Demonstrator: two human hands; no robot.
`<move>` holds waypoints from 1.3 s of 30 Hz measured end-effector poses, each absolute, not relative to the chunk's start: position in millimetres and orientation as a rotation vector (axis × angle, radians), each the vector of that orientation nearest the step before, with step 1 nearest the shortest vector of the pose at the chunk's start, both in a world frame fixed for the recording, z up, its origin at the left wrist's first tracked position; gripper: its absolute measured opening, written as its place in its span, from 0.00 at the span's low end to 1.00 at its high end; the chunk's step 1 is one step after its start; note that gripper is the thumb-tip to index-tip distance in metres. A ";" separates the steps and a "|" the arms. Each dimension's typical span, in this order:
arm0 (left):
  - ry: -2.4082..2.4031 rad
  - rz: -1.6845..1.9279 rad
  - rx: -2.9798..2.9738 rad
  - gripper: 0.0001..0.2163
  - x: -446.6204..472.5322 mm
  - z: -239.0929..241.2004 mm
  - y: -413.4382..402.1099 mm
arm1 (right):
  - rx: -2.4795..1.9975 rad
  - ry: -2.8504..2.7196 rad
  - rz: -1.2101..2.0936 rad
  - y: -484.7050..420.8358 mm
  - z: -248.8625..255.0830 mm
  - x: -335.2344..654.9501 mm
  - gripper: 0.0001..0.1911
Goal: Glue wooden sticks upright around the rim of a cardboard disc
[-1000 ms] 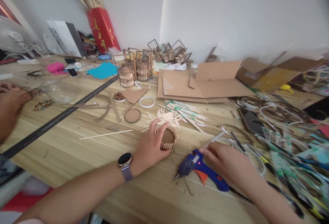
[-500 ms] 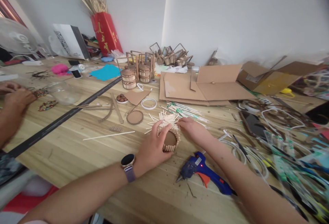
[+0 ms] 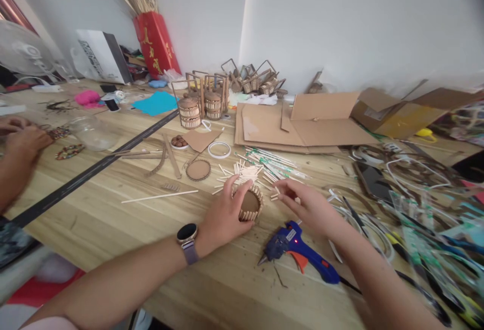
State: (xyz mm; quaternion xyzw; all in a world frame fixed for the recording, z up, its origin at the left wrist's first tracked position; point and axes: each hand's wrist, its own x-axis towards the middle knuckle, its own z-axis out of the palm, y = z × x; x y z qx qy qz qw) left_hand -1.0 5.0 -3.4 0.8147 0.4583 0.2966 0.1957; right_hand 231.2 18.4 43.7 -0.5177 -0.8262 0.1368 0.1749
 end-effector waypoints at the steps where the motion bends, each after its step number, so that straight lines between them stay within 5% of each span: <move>1: 1.288 0.832 2.279 0.43 -1.0 -3.4 5.1 | -1.436 -2.283 0.520 14.2 47.5 230.2 0.11; 6: 1.280 0.855 2.268 0.43 -0.5 -5.2 5.6 | -1.351 -2.135 1.046 -1.1 61.8 218.2 0.07; 12: 1.279 0.861 2.261 0.42 0.0 -7.0 6.2 | -1.266 -2.437 0.594 -6.3 65.4 203.7 0.08; 39: 1.248 0.863 2.289 0.40 -0.5 -6.4 6.1 | -1.017 -2.616 0.035 -1.9 41.2 195.6 0.08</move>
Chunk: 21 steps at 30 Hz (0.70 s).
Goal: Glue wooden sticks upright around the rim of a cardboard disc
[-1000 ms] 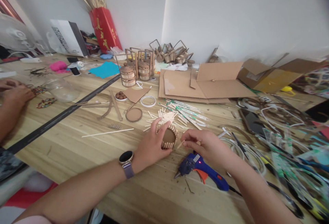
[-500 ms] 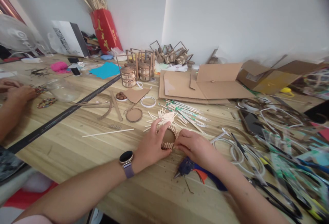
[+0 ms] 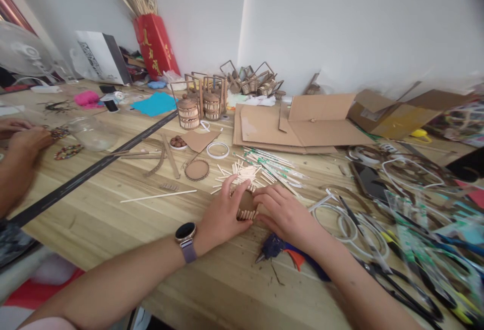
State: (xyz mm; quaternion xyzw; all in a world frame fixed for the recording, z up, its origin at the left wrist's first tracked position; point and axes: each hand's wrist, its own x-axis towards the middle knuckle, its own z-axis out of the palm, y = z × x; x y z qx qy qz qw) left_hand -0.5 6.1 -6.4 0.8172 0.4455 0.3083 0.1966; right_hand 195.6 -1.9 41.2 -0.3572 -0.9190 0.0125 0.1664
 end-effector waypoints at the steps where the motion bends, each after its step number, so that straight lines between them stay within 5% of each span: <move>1: 1.240 0.866 2.291 0.39 -0.5 -6.4 6.3 | -1.002 -2.616 0.040 -1.8 41.6 195.4 0.11; 7: 1.228 0.884 2.302 0.41 -1.6 -9.4 6.6 | -1.030 -2.674 0.038 -2.2 38.9 191.6 0.24; 21: 1.213 0.892 2.317 0.41 -1.5 -9.6 6.9 | -0.932 -2.663 -0.061 2.4 25.9 191.5 0.23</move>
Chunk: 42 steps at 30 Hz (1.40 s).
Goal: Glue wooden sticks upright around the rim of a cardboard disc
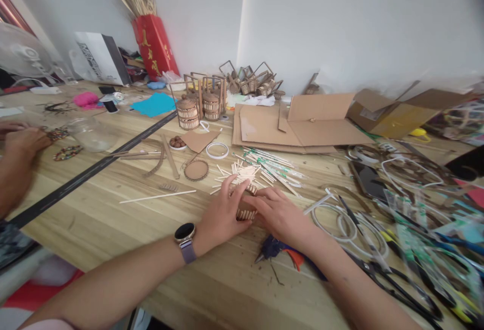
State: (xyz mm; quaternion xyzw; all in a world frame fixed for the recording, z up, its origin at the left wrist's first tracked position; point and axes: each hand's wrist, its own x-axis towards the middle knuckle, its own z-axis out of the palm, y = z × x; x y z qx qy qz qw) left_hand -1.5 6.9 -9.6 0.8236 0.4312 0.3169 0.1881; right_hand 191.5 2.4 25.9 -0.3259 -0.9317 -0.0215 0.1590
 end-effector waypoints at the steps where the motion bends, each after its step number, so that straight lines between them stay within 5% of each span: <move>1: 1.207 0.895 2.319 0.41 -1.5 -9.4 6.9 | -0.929 -2.660 -0.054 2.2 26.2 191.0 0.22; 18: 1.218 0.858 2.320 0.42 -1.2 -7.0 7.5 | -0.858 -2.583 -0.043 0.3 24.7 189.1 0.10; 42: 1.216 0.874 2.296 0.42 -0.3 -8.6 7.8 | -0.867 -2.670 -0.175 0.0 21.8 188.2 0.11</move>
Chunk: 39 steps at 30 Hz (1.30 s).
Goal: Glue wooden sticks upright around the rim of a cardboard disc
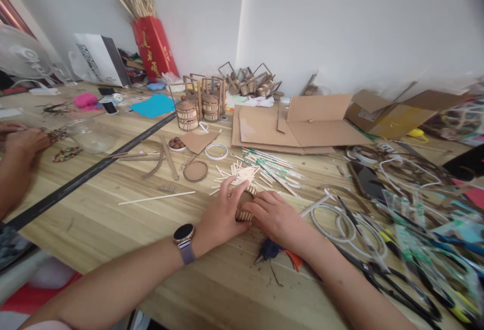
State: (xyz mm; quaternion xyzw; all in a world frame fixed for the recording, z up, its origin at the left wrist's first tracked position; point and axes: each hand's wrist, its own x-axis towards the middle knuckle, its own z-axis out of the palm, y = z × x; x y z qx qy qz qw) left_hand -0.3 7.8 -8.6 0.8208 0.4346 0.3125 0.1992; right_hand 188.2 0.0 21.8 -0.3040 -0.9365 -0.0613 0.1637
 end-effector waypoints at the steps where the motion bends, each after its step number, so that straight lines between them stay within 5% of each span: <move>1: 1.216 0.873 2.296 0.42 -0.3 -8.7 7.8 | -0.866 -2.668 -0.180 -0.1 22.1 188.4 0.11; 39: 1.195 0.866 2.304 0.43 -0.8 -7.7 8.2 | -0.869 -2.660 -0.208 0.0 19.7 189.0 0.08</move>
